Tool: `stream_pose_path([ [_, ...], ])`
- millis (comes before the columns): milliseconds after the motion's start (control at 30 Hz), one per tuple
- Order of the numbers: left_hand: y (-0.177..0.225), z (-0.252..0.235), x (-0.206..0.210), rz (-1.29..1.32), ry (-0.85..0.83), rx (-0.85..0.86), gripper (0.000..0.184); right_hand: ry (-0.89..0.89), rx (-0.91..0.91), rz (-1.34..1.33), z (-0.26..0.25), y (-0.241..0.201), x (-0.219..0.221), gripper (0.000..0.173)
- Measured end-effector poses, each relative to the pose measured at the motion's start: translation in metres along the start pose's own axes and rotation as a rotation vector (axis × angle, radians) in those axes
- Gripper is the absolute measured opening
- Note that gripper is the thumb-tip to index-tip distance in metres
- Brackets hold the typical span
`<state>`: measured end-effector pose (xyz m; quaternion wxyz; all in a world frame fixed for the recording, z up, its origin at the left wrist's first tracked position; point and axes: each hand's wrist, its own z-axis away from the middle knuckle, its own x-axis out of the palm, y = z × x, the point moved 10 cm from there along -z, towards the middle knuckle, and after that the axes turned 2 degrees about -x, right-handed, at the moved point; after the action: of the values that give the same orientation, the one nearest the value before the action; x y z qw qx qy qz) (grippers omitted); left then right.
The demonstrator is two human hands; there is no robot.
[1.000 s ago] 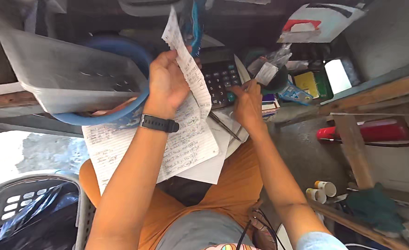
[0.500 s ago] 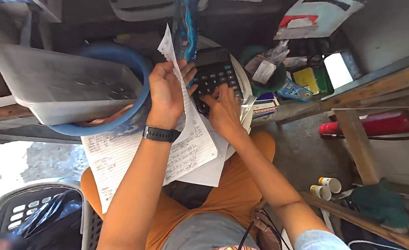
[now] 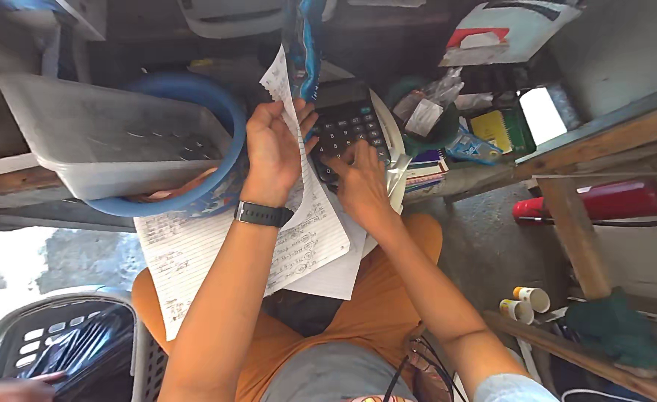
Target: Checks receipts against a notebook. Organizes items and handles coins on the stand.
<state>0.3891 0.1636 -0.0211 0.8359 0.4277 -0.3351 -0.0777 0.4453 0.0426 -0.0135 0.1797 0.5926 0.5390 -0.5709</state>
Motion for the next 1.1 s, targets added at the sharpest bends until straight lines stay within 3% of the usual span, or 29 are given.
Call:
stream_pose_path([
  [167, -0.001, -0.001, 0.0, -0.002, -0.009, 0.0, 0.043, 0.045, -0.014, 0.013, 0.014, -0.001, -0.001, 0.039],
  [300, -0.002, -0.002, 0.001, -0.006, -0.02, 0.001, 0.043, -0.024, 0.022, -0.008, 0.017, 0.006, 0.005, 0.04],
  [467, -0.005, -0.004, 0.001, 0.001, -0.024, -0.012, 0.043, 0.053, 0.188, 0.018, 0.026, 0.05, -0.034, 0.039],
  [600, -0.008, -0.006, 0.003, -0.005, -0.031, -0.023, 0.044, 0.07, 0.282, 0.09, 0.026, 0.088, -0.031, 0.035],
  [767, -0.004, -0.005, 0.001, -0.01, -0.017, -0.011, 0.043, 0.116, 0.304, -0.007, 0.031, 0.082, -0.051, 0.035],
  [833, -0.004, -0.005, 0.002, -0.018, -0.025, -0.007, 0.045, 0.139, 0.281, -0.08, 0.042, 0.067, -0.058, 0.032],
  [933, -0.011, 0.006, 0.02, 0.0, -0.174, 0.01, 0.048, 0.175, 0.226, -0.297, 0.063, 0.047, -0.057, 0.03],
  [1033, -0.018, 0.057, 0.031, -0.059, -0.23, 0.04, 0.037, 0.237, 0.215, -0.705, 0.073, 0.036, -0.055, 0.04],
  [1100, -0.026, 0.099, 0.028, -0.215, -0.35, 0.071, 0.04, 0.258, 0.287, -0.944, 0.079, 0.032, -0.053, 0.046],
])
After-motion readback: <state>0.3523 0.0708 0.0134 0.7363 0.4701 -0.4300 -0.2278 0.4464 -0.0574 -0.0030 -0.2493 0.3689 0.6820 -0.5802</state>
